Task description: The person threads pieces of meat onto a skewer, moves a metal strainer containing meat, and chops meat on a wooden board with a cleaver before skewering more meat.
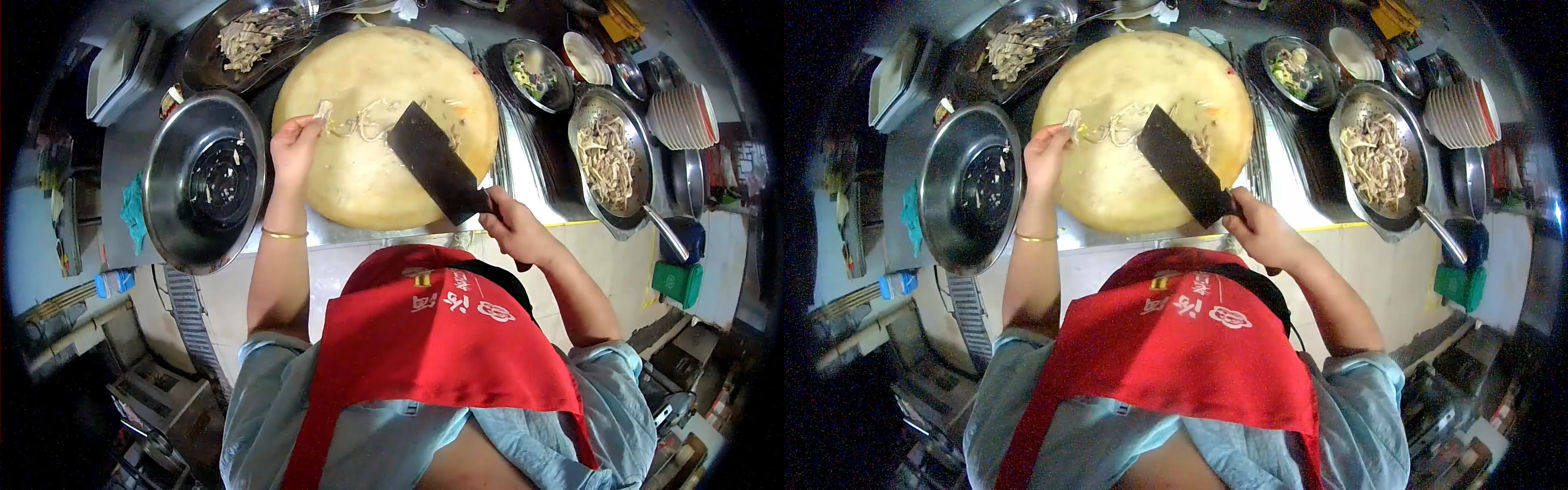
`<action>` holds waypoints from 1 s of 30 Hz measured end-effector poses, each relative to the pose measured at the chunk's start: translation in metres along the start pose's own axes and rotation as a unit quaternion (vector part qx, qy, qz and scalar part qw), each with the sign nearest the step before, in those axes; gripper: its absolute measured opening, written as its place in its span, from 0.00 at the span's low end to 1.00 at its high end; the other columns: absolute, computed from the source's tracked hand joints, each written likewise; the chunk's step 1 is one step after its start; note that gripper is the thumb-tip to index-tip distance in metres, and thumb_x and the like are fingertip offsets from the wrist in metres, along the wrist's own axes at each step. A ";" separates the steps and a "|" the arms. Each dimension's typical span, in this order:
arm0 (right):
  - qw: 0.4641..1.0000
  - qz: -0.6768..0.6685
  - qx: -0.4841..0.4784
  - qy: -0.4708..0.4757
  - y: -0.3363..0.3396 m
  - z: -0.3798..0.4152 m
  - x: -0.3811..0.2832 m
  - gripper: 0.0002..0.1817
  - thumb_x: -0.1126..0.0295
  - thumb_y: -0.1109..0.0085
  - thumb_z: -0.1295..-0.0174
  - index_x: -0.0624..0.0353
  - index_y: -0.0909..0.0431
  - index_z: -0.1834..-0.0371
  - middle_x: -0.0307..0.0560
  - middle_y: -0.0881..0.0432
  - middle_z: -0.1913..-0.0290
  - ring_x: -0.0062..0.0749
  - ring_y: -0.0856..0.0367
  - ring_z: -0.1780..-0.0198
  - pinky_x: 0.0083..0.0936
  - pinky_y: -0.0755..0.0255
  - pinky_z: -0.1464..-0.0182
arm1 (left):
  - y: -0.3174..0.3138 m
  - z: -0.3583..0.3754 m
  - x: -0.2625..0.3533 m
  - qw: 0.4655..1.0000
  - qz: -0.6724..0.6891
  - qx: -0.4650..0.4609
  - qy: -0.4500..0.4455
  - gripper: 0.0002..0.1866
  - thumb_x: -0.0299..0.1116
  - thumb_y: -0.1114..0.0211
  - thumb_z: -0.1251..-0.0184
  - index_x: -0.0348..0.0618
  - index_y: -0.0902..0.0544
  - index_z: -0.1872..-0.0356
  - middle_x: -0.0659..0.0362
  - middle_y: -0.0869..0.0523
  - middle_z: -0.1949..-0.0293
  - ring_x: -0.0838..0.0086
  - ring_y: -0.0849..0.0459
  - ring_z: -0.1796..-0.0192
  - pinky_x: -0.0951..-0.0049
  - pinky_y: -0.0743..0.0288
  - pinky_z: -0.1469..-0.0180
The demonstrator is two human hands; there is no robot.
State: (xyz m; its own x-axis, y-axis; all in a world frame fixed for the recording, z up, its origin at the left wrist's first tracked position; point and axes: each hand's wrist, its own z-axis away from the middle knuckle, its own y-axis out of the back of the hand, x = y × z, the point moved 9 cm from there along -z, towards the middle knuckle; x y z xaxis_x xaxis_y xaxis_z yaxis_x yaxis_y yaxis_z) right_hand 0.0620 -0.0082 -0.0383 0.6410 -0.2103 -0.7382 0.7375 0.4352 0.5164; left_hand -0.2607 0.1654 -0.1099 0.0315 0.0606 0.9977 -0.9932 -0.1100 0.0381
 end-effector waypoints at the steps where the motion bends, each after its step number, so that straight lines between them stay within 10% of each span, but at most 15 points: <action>1: 1.000 -0.003 -0.007 0.007 -0.001 0.002 0.002 0.13 0.70 0.48 0.38 0.63 0.36 0.54 0.62 0.25 0.72 0.59 0.25 0.66 0.39 0.30 0.63 | -0.002 0.006 0.004 0.999 0.043 -0.001 -0.002 0.07 0.26 0.37 0.40 0.36 0.18 0.62 0.61 0.15 0.68 0.77 0.19 0.65 0.80 0.26 0.59; 6: 0.984 -0.151 0.073 -0.054 0.008 0.017 0.022 0.13 0.68 0.48 0.36 0.60 0.35 0.53 0.39 0.31 0.76 0.20 0.33 0.80 0.24 0.35 0.77 | -0.033 0.042 0.017 0.971 -0.179 -0.095 -0.126 0.06 0.31 0.34 0.44 0.41 0.17 0.66 0.59 0.15 0.69 0.74 0.18 0.67 0.75 0.26 0.60; 9: 0.968 -0.212 0.126 -0.054 0.024 0.020 0.028 0.11 0.70 0.49 0.35 0.60 0.36 0.53 0.36 0.32 0.77 0.17 0.33 0.81 0.18 0.37 0.80 | -0.052 0.043 0.040 0.932 -0.299 -0.071 -0.191 0.07 0.32 0.33 0.49 0.44 0.16 0.68 0.56 0.15 0.70 0.66 0.17 0.66 0.69 0.25 0.59; 17: 0.950 -0.201 0.238 -0.010 0.066 0.021 0.032 0.19 0.74 0.49 0.39 0.64 0.37 0.45 0.37 0.31 0.76 0.17 0.32 0.81 0.18 0.35 0.79 | -0.093 0.006 0.040 0.809 -0.566 -0.107 -0.115 0.07 0.39 0.38 0.47 0.51 0.17 0.71 0.58 0.15 0.72 0.66 0.17 0.67 0.63 0.30 0.58; 20: 0.958 -0.190 0.215 -0.026 0.063 0.020 0.027 0.17 0.74 0.49 0.39 0.64 0.35 0.47 0.37 0.30 0.75 0.17 0.31 0.80 0.18 0.35 0.79 | -0.074 0.001 0.031 0.915 -0.397 -0.067 -0.021 0.07 0.35 0.39 0.45 0.47 0.19 0.67 0.58 0.15 0.70 0.69 0.17 0.68 0.63 0.26 0.63; 25: 0.990 -0.095 0.103 0.002 0.037 0.009 0.011 0.15 0.73 0.48 0.39 0.61 0.33 0.49 0.42 0.27 0.74 0.26 0.30 0.78 0.24 0.32 0.73 | -0.033 0.021 0.009 0.981 -0.143 -0.040 -0.127 0.11 0.32 0.39 0.40 0.42 0.21 0.58 0.56 0.16 0.63 0.69 0.18 0.66 0.66 0.23 0.63; 30: 0.990 0.013 -0.113 0.086 -0.005 0.000 -0.043 0.20 0.71 0.47 0.41 0.59 0.35 0.44 0.57 0.23 0.69 0.50 0.21 0.66 0.35 0.28 0.62 | 0.004 0.081 0.030 0.871 -0.477 0.039 -0.106 0.08 0.33 0.34 0.45 0.50 0.17 0.63 0.60 0.15 0.69 0.67 0.19 0.64 0.66 0.27 0.62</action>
State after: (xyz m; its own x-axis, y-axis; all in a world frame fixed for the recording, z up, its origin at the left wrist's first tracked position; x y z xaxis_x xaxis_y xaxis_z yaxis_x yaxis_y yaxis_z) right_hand 0.0303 -0.0015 -0.0090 0.5986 -0.0531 -0.7993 0.6426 0.6276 0.4396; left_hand -0.2543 0.0865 -0.0758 0.8676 -0.0223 0.4968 -0.4926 -0.1766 0.8522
